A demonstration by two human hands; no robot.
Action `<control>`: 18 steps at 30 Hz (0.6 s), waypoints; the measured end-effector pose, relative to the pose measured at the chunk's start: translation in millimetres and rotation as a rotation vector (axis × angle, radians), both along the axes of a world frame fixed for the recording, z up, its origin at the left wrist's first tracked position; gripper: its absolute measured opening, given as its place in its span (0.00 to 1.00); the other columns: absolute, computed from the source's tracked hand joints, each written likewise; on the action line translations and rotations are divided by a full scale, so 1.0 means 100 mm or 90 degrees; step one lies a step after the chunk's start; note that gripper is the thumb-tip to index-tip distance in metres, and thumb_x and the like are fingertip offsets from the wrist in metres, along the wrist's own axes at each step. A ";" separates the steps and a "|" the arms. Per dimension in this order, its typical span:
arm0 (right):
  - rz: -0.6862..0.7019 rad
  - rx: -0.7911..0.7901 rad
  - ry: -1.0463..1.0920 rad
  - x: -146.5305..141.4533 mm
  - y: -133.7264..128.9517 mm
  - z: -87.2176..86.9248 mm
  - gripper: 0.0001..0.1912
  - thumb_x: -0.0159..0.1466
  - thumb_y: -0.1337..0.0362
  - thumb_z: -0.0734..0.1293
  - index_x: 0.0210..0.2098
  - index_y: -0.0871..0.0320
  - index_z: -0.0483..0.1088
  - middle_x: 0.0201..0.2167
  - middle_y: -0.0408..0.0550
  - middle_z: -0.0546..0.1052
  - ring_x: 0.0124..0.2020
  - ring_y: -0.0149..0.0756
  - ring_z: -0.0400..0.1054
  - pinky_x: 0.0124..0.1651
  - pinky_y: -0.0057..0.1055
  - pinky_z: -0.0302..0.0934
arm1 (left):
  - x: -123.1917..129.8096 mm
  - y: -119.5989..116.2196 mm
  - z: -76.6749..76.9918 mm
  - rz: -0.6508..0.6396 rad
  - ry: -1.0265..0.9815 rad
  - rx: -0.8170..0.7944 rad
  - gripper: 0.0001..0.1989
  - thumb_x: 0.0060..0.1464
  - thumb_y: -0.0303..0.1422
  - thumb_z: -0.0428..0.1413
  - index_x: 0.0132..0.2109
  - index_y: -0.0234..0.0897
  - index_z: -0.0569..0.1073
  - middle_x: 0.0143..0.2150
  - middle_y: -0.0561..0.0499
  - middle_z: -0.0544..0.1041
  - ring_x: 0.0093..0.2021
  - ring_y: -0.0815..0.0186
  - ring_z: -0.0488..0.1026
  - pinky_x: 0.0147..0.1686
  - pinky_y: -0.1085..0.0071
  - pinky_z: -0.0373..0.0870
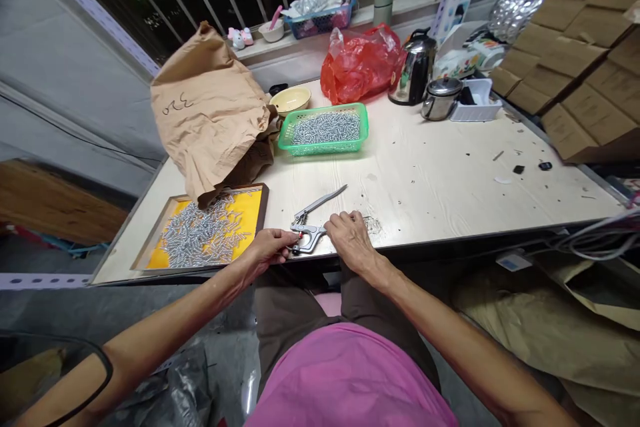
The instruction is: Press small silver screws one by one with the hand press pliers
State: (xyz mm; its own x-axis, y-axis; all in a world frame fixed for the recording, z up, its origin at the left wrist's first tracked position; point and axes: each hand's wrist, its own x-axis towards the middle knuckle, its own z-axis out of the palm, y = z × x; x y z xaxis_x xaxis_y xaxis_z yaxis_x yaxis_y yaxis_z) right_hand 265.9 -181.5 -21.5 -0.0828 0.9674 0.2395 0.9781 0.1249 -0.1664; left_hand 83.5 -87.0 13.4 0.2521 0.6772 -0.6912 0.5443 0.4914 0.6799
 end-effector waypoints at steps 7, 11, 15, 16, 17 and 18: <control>-0.021 -0.047 0.005 -0.04 -0.01 0.01 0.12 0.67 0.70 0.56 0.39 0.57 0.70 0.37 0.50 0.72 0.41 0.40 0.60 0.42 0.37 0.46 | 0.04 0.01 0.06 -0.032 0.082 0.004 0.16 0.39 0.38 0.66 0.25 0.31 0.70 0.13 0.59 0.64 0.13 0.78 0.58 0.15 0.79 0.55; -0.018 -0.075 0.021 0.01 -0.01 0.06 0.09 0.67 0.65 0.58 0.40 0.58 0.70 0.40 0.52 0.71 0.42 0.41 0.61 0.43 0.37 0.49 | 0.05 0.06 0.07 -0.066 0.104 -0.033 0.12 0.41 0.34 0.65 0.27 0.31 0.72 0.12 0.59 0.63 0.13 0.78 0.57 0.15 0.79 0.53; -0.002 -0.071 0.030 0.22 0.14 0.13 0.25 0.62 0.54 0.65 0.55 0.60 0.62 0.55 0.59 0.64 0.54 0.48 0.57 0.51 0.42 0.51 | 0.06 0.08 0.07 -0.090 0.100 -0.050 0.12 0.40 0.34 0.65 0.27 0.31 0.72 0.13 0.59 0.64 0.13 0.78 0.57 0.15 0.80 0.55; 0.008 -0.080 0.021 0.28 0.21 0.14 0.33 0.60 0.51 0.66 0.59 0.61 0.58 0.59 0.62 0.60 0.58 0.51 0.53 0.54 0.46 0.49 | 0.06 0.08 0.07 -0.091 0.100 -0.049 0.13 0.39 0.35 0.66 0.27 0.31 0.72 0.13 0.59 0.64 0.14 0.78 0.58 0.15 0.79 0.55; 0.022 -0.101 0.010 0.34 0.28 0.15 0.41 0.56 0.47 0.68 0.61 0.62 0.54 0.62 0.63 0.56 0.61 0.54 0.49 0.56 0.49 0.47 | 0.05 0.07 0.07 -0.092 0.102 -0.046 0.14 0.38 0.35 0.66 0.26 0.31 0.71 0.13 0.59 0.64 0.14 0.78 0.58 0.15 0.79 0.56; 0.039 -0.132 0.001 0.39 0.34 0.17 0.47 0.53 0.44 0.69 0.63 0.63 0.52 0.63 0.64 0.54 0.62 0.57 0.46 0.58 0.52 0.45 | 0.05 0.06 0.08 -0.091 0.104 -0.042 0.14 0.37 0.36 0.67 0.26 0.31 0.71 0.13 0.59 0.64 0.14 0.78 0.58 0.15 0.79 0.57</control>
State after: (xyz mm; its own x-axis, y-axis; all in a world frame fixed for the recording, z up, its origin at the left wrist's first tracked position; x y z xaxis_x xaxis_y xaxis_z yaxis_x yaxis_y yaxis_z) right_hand 304.7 -147.0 -4.9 -0.1423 0.9891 0.0367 0.9695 0.1467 -0.1962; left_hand 88.6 -81.0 21.1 0.2235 0.5947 -0.7723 0.7123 0.4411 0.5459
